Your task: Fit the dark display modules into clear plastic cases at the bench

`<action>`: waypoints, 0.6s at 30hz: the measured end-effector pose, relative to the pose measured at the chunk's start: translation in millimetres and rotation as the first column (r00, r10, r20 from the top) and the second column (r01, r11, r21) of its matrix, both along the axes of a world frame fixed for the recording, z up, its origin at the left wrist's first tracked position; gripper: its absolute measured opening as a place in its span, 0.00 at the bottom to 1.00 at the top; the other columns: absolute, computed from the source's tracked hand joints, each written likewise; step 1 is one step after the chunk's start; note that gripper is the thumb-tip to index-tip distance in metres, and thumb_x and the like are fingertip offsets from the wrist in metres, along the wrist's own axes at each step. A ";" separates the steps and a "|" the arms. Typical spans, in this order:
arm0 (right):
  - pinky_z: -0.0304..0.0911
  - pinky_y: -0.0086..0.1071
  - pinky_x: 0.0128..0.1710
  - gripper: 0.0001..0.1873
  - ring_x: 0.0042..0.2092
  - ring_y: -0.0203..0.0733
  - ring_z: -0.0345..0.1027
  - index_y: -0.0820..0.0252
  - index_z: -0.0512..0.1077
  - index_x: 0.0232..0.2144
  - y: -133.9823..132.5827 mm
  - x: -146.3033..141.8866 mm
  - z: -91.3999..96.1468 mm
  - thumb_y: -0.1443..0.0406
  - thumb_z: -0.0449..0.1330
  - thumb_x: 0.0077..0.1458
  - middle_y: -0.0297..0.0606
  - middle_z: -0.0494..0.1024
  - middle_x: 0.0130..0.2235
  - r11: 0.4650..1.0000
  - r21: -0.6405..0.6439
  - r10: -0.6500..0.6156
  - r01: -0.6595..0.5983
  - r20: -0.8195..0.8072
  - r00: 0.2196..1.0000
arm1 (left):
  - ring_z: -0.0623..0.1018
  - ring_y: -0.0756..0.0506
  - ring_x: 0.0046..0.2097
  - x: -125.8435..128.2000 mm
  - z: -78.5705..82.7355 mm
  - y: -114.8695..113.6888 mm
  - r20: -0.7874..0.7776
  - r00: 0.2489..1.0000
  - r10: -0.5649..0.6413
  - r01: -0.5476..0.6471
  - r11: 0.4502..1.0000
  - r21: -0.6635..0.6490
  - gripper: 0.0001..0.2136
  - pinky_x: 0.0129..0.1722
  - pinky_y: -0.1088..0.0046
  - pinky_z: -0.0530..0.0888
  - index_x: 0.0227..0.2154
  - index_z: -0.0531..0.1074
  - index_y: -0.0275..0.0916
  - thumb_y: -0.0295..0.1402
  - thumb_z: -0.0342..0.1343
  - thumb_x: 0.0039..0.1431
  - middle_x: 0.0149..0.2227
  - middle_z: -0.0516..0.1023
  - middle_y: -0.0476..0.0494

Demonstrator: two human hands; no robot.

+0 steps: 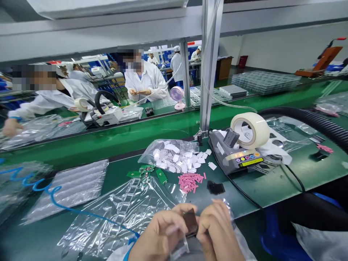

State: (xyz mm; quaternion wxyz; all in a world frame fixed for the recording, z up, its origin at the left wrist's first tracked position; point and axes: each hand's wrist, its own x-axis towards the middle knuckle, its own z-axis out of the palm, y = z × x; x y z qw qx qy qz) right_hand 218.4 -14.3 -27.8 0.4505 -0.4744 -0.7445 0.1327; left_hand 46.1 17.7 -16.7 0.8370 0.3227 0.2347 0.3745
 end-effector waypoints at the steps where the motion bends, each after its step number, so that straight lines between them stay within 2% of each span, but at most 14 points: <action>1: 0.59 0.33 0.36 0.16 0.28 0.37 0.61 0.55 0.57 0.26 -3.1 4.1 -4.3 0.59 0.42 0.65 0.30 0.63 0.25 0.997 -0.075 0.008 -0.011 -0.033 0.999 | 0.71 0.40 0.50 -2.0 -0.4 1.0 0.030 0.999 0.038 -0.037 0.998 -0.048 0.15 0.56 0.59 0.63 0.30 0.80 0.39 0.41 0.68 0.38 0.49 0.69 0.41; 4: 0.59 0.29 0.29 0.16 0.28 0.37 0.61 0.56 0.57 0.25 -1.7 20.7 -33.6 0.60 0.41 0.65 0.32 0.63 0.26 0.962 -0.253 -0.097 0.100 0.022 0.995 | 0.69 0.37 0.53 -8.9 -2.6 5.6 0.102 0.987 0.123 -0.109 0.984 -0.140 0.14 0.54 0.59 0.65 0.29 0.79 0.38 0.41 0.67 0.40 0.51 0.69 0.40; 6: 0.58 0.31 0.28 0.16 0.27 0.39 0.60 0.57 0.60 0.24 7.5 31.8 -62.3 0.60 0.44 0.63 0.33 0.64 0.25 0.943 -0.253 -0.178 0.217 0.166 0.970 | 0.69 0.37 0.54 -12.3 -3.4 8.1 0.146 0.981 0.126 -0.103 0.982 -0.156 0.14 0.53 0.59 0.67 0.29 0.78 0.37 0.41 0.66 0.41 0.51 0.70 0.40; 8: 0.56 0.33 0.29 0.18 0.26 0.40 0.59 0.57 0.63 0.22 17.4 39.9 -85.9 0.59 0.47 0.62 0.34 0.65 0.23 0.935 -0.231 -0.216 0.269 0.230 0.949 | 0.69 0.38 0.53 -13.3 -3.1 9.1 0.184 0.978 0.093 -0.065 0.986 -0.151 0.15 0.52 0.59 0.68 0.29 0.78 0.37 0.42 0.66 0.42 0.51 0.70 0.41; 10: 0.56 0.35 0.30 0.16 0.27 0.42 0.60 0.58 0.66 0.24 22.5 43.7 -92.3 0.58 0.49 0.61 0.36 0.68 0.24 0.935 -0.221 -0.224 0.278 0.241 0.944 | 0.69 0.38 0.52 -11.9 -1.8 9.2 0.202 0.978 0.059 -0.030 0.990 -0.141 0.15 0.53 0.59 0.67 0.29 0.78 0.37 0.43 0.65 0.42 0.51 0.69 0.41; 12: 0.59 0.36 0.33 0.12 0.32 0.43 0.64 0.58 0.68 0.34 22.0 42.8 -76.4 0.58 0.50 0.61 0.38 0.72 0.29 0.942 -0.218 -0.207 0.256 0.224 0.952 | 0.69 0.39 0.53 -8.7 0.3 8.8 0.194 0.981 0.019 0.007 0.991 -0.133 0.15 0.54 0.59 0.66 0.30 0.78 0.37 0.43 0.65 0.43 0.52 0.68 0.41; 14: 0.61 0.36 0.39 0.16 0.40 0.44 0.67 0.58 0.64 0.45 19.1 36.9 -43.7 0.55 0.50 0.61 0.40 0.73 0.37 0.970 -0.171 -0.142 0.176 0.193 0.971 | 0.68 0.39 0.53 -4.9 3.1 8.3 0.163 0.986 -0.024 0.044 0.992 -0.116 0.15 0.55 0.59 0.65 0.31 0.78 0.38 0.42 0.66 0.42 0.52 0.67 0.41; 16: 0.56 0.40 0.48 0.21 0.46 0.46 0.65 0.58 0.63 0.49 18.1 27.0 -7.0 0.52 0.51 0.59 0.42 0.74 0.43 1.000 0.007 0.012 -0.013 0.216 0.976 | 0.68 0.39 0.53 -1.3 6.4 7.6 0.112 0.991 -0.071 0.081 0.993 -0.090 0.14 0.54 0.61 0.65 0.31 0.78 0.39 0.40 0.66 0.41 0.51 0.66 0.41; 17: 0.51 0.41 0.52 0.20 0.46 0.45 0.65 0.57 0.64 0.48 18.9 21.2 8.8 0.52 0.53 0.59 0.40 0.74 0.43 0.993 0.079 0.060 -0.084 0.275 0.960 | 0.69 0.40 0.51 0.2 8.0 7.1 0.084 0.992 -0.089 0.095 0.993 -0.068 0.14 0.52 0.63 0.67 0.31 0.78 0.39 0.39 0.67 0.41 0.49 0.67 0.41; 18: 0.48 0.42 0.54 0.15 0.44 0.43 0.66 0.56 0.68 0.45 20.5 15.6 21.4 0.55 0.54 0.60 0.37 0.76 0.41 0.985 0.138 0.062 -0.106 0.291 0.955 | 0.70 0.41 0.49 1.5 9.5 6.8 0.058 0.993 -0.101 0.104 0.994 -0.043 0.13 0.49 0.65 0.68 0.31 0.78 0.39 0.39 0.67 0.41 0.47 0.67 0.42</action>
